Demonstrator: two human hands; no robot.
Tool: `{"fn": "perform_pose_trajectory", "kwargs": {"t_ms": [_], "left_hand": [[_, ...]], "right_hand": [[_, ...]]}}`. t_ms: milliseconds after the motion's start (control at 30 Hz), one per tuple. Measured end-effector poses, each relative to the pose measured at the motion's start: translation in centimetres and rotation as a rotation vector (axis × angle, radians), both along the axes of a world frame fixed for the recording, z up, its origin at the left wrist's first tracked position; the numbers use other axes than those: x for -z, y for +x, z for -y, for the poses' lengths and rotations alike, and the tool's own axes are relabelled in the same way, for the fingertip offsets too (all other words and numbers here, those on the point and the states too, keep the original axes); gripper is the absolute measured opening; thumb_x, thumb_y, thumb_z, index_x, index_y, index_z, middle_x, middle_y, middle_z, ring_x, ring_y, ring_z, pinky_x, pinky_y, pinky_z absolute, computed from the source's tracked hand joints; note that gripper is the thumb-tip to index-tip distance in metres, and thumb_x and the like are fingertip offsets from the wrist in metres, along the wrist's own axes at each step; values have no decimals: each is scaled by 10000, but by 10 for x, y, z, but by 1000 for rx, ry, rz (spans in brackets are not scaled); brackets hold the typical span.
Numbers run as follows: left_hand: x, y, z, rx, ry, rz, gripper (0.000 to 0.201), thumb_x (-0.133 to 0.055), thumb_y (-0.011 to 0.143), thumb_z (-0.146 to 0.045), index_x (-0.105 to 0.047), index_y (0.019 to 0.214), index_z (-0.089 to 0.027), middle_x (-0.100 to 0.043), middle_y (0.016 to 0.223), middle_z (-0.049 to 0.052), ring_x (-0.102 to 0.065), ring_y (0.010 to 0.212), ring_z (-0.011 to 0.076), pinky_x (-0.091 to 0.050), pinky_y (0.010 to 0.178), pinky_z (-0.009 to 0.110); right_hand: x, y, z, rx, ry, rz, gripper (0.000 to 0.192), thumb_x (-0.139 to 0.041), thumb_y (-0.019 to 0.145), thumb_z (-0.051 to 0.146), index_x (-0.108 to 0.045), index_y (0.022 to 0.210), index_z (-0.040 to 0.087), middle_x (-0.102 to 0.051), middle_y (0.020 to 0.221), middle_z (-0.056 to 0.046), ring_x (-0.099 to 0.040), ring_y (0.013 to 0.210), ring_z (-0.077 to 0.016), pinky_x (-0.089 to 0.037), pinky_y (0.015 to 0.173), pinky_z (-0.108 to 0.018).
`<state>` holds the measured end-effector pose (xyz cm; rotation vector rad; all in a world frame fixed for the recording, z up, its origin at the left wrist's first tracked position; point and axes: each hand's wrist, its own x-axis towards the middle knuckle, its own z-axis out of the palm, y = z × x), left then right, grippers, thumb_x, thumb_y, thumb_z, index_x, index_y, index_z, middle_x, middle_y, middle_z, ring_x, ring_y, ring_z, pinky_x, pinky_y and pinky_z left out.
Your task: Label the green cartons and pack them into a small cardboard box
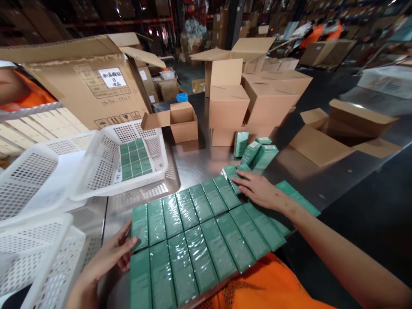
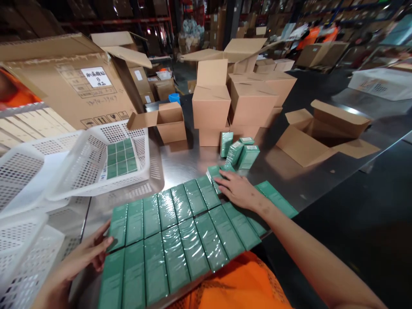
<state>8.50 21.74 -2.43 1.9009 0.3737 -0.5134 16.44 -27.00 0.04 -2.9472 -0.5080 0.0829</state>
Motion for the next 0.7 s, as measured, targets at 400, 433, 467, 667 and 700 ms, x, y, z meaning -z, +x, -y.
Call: {"fn": "perform_pose_trajectory", "kwargs": {"t_ms": [400,433,467,667,700], "left_hand": [[-4,-2,6,-48,19,14,1242,-752,569,-767,-286,1515,-112,-540,464,-66,-565,351,176,-451,340,231],[-4,-2,6,-45,27,15,1245,-748,574,-769,-272,1522,-117,-537,463,-68,-566,353,176,-452,343,232],[-5,-2,6,-41,35,15,1251,-743,579,-770,-256,1530,-118,-539,462,-68,-570,357,178,-455,346,233],[-5,-1,5,-23,46,-2,1297,-742,585,-768,-182,1550,-106,-562,486,-54,-589,384,185,-474,356,232],[-5,0,4,-23,44,-6,1302,-745,582,-768,-177,1551,-108,-564,485,-53,-588,383,186,-476,356,234]], "right_hand": [[20,-13,18,-44,236,45,457,-294,1025,380,-673,1253,264,-640,1338,-42,-529,1277,-269,-378,1020,-497],[22,-13,18,-40,242,57,455,-297,1025,381,-681,1238,263,-649,1326,-41,-540,1258,-269,-383,1006,-490],[23,-13,17,-39,246,67,451,-301,1025,382,-683,1234,260,-654,1319,-40,-546,1244,-268,-385,993,-484],[24,-14,17,-38,257,90,436,-326,1024,386,-704,1198,255,-670,1294,-36,-553,1218,-264,-385,957,-456],[23,-14,17,-34,255,84,434,-330,1023,386,-709,1191,257,-671,1291,-33,-554,1216,-265,-384,958,-456]]}}
